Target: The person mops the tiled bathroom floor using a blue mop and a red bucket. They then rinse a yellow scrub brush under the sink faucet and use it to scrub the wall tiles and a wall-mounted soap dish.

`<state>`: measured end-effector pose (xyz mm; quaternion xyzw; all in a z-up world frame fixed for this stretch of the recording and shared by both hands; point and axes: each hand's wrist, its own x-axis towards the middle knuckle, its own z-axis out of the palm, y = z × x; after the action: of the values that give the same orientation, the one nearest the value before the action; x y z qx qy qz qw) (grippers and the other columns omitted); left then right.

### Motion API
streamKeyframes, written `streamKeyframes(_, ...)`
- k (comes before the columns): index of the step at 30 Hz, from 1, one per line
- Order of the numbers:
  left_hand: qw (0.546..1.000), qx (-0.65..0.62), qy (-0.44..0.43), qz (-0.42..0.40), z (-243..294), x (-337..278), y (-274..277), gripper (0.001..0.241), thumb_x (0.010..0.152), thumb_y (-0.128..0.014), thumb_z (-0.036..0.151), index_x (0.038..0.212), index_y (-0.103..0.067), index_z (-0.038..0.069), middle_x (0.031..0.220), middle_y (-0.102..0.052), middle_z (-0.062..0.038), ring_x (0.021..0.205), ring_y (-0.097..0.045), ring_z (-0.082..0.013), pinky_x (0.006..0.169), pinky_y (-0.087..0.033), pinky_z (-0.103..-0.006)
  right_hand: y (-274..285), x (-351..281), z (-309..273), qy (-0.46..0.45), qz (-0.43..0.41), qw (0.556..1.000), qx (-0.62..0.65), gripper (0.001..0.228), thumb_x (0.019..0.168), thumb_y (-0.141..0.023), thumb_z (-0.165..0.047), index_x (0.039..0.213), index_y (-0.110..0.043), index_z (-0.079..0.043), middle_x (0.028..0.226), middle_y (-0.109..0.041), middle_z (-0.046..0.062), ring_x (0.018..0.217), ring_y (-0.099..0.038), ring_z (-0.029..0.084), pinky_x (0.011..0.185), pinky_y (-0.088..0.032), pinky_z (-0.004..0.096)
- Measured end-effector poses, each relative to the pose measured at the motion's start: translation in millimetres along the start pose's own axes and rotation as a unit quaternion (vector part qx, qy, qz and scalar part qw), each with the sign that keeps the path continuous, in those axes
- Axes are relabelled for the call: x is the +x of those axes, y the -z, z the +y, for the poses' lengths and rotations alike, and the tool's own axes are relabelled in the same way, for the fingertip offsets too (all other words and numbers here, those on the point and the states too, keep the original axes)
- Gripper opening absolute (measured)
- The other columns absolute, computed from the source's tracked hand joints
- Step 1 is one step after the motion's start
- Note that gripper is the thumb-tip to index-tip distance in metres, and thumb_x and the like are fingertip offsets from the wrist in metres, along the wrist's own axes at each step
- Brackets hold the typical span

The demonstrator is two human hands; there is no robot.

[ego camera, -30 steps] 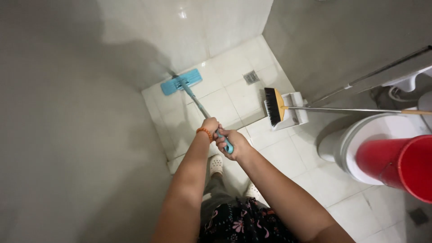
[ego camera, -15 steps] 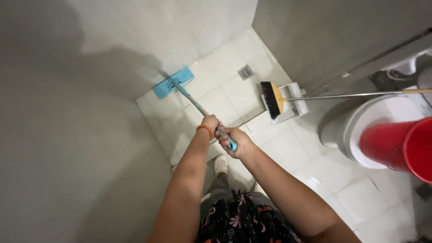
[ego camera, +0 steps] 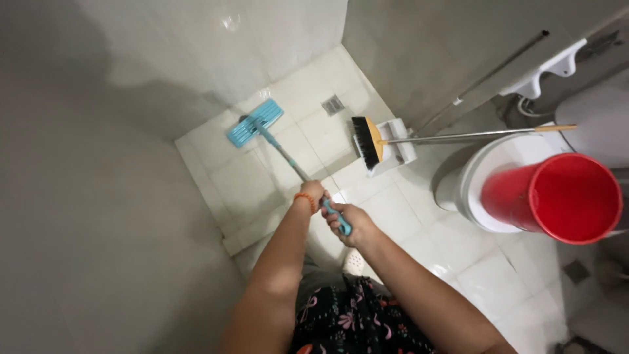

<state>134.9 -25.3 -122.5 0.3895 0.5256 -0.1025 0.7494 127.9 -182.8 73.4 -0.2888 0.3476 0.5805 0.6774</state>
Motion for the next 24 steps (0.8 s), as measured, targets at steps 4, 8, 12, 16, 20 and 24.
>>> streamKeyframes(4,1.0,0.012,0.008,0.006,-30.7,-20.3,-53.2,0.026,0.093,-0.04,0.005,0.077,-0.059,-0.005,0.064,-0.06,-0.018,0.052,-0.057,-0.0287,0.048,-0.047,-0.0436,46.2,-31.6,-17.4,-0.01,-0.003,1.0,0.006,0.014,0.106,-0.048,-0.018,0.107,-0.054,-0.005,0.085,-0.06,0.006,0.056,-0.048,0.006,0.042,-0.038,0.016)
streamKeyframes(8,0.999,0.014,-0.002,0.033,-32.6,-72.5,-95.0,0.026,0.093,-0.042,0.006,0.079,-0.06,-0.006,0.064,-0.061,-0.018,0.052,-0.057,-0.0274,0.047,-0.045,-0.0422,56.6,-82.2,-28.9,-0.012,-0.014,0.999,0.026,0.014,0.107,-0.043,-0.017,0.11,-0.052,-0.007,0.087,-0.06,0.007,0.056,-0.047,0.006,0.042,-0.038,0.016)
streamKeyframes(12,0.997,-0.057,-0.006,0.058,-38.2,-84.3,-108.3,0.019,0.093,-0.043,0.004,0.088,-0.058,-0.006,0.065,-0.059,-0.016,0.053,-0.058,-0.0267,0.049,-0.048,-0.0406,59.3,-100.8,-36.0,-0.055,-0.049,0.997,0.038,0.015,0.106,-0.042,-0.02,0.11,-0.055,-0.016,0.085,-0.058,0.004,0.053,-0.045,0.004,0.039,-0.035,0.015)
streamKeyframes(16,0.993,-0.077,0.013,0.091,-32.9,-65.6,-99.0,0.02,0.093,-0.042,0.002,0.092,-0.059,-0.007,0.064,-0.058,-0.016,0.052,-0.056,-0.026,0.048,-0.049,-0.0408,60.9,-81.9,-34.0,-0.068,-0.053,0.996,0.033,0.013,0.107,-0.042,-0.022,0.108,-0.055,-0.019,0.083,-0.056,0.001,0.052,-0.043,0.003,0.039,-0.033,0.015)
streamKeyframes(20,0.997,-0.054,-0.007,0.051,-16.1,-34.7,-78.2,0.018,0.093,-0.043,0.003,0.092,-0.058,-0.008,0.063,-0.057,-0.015,0.051,-0.057,-0.0266,0.046,-0.048,-0.0401,49.9,-41.4,-36.5,-0.068,-0.043,0.996,0.04,0.012,0.108,-0.043,-0.025,0.105,-0.052,-0.018,0.08,-0.055,-0.002,0.051,-0.042,0.002,0.039,-0.032,0.016)
streamKeyframes(24,0.999,-0.016,-0.007,0.045,10.2,2.1,-64.3,0.019,0.093,-0.042,0.003,0.091,-0.056,-0.01,0.061,-0.055,-0.016,0.049,-0.056,-0.0269,0.043,-0.046,-0.0412,15.0,-17.8,-48.3,-0.051,-0.014,0.998,0.016,0.012,0.108,-0.046,-0.026,0.101,-0.05,-0.018,0.078,-0.055,-0.003,0.05,-0.04,0.002,0.038,-0.03,0.016)
